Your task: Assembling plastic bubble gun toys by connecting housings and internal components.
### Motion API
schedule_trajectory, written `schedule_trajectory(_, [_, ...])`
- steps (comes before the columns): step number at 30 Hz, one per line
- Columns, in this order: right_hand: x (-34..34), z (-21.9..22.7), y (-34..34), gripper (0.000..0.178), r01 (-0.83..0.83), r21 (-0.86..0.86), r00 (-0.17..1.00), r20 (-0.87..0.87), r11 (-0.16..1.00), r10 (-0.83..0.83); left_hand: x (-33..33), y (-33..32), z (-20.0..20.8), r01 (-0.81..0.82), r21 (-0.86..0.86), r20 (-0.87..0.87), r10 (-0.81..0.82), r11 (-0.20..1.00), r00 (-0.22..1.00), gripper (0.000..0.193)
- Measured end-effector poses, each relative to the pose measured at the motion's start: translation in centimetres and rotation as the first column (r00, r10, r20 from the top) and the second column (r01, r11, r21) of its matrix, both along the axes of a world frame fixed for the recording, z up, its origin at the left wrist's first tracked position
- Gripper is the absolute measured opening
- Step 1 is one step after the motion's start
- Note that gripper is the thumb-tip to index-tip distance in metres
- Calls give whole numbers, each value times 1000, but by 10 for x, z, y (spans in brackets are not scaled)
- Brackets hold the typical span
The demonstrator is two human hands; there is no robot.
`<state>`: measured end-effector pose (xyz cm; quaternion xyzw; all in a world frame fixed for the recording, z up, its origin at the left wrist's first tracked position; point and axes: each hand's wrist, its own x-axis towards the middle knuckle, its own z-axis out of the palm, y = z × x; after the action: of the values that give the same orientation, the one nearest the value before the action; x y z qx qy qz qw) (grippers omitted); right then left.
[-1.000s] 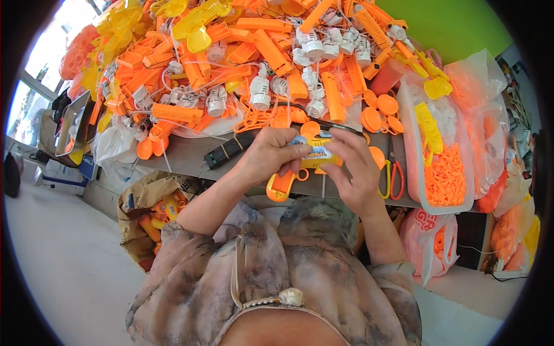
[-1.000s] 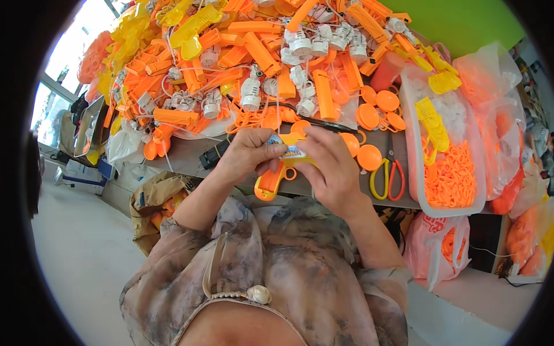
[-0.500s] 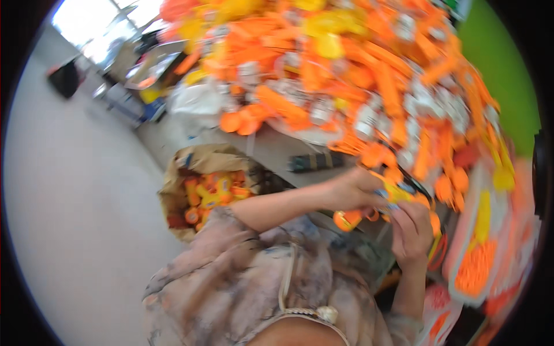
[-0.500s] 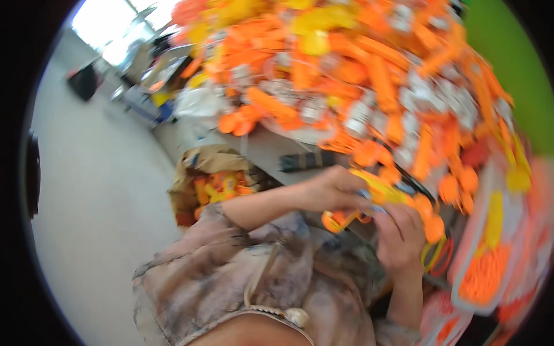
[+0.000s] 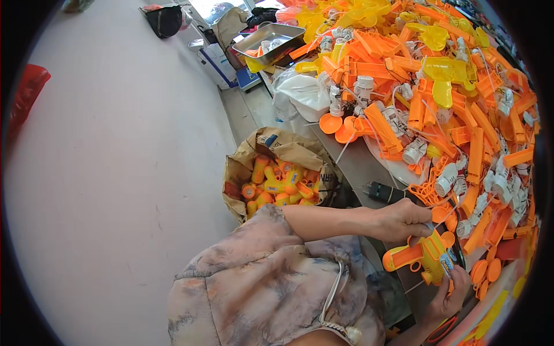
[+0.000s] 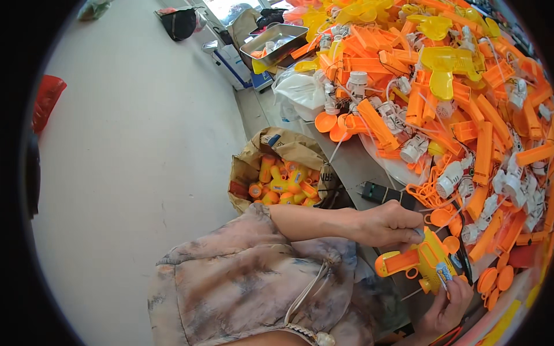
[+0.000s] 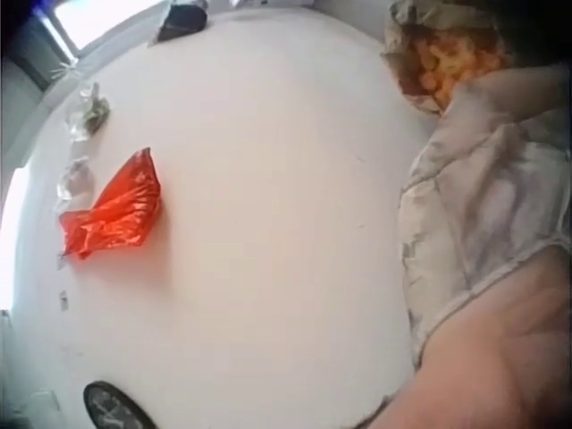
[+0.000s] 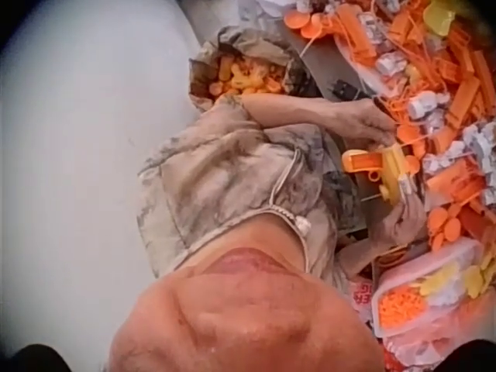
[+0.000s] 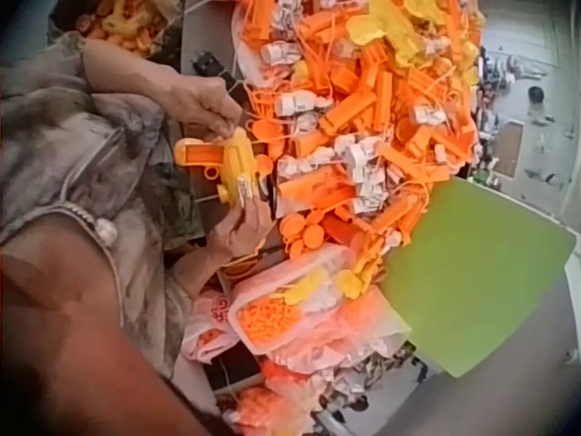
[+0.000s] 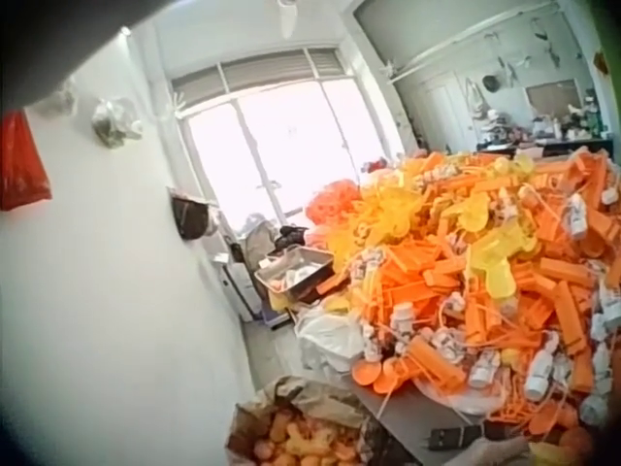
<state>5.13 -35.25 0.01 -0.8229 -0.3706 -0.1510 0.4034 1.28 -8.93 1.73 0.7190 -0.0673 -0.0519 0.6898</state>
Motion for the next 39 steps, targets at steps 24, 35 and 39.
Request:
schedule_trajectory(24, [0, -21, -7, 30, 182, 119, 982, -69, 976, -175, 10, 11, -34, -45, 651, 613, -490, 757, 620, 21])
schedule_trajectory(35, [9, -16, 12, 37, 89, 9, 996, 6, 996, -89, 18, 2, -55, -53, 666, 606, -498, 744, 621, 23])
schedule_trajectory(39, [8, -21, 23, 41, 89, 22, 996, -14, 996, -88, 19, 2, -57, -57, 644, 625, -481, 763, 615, 23])
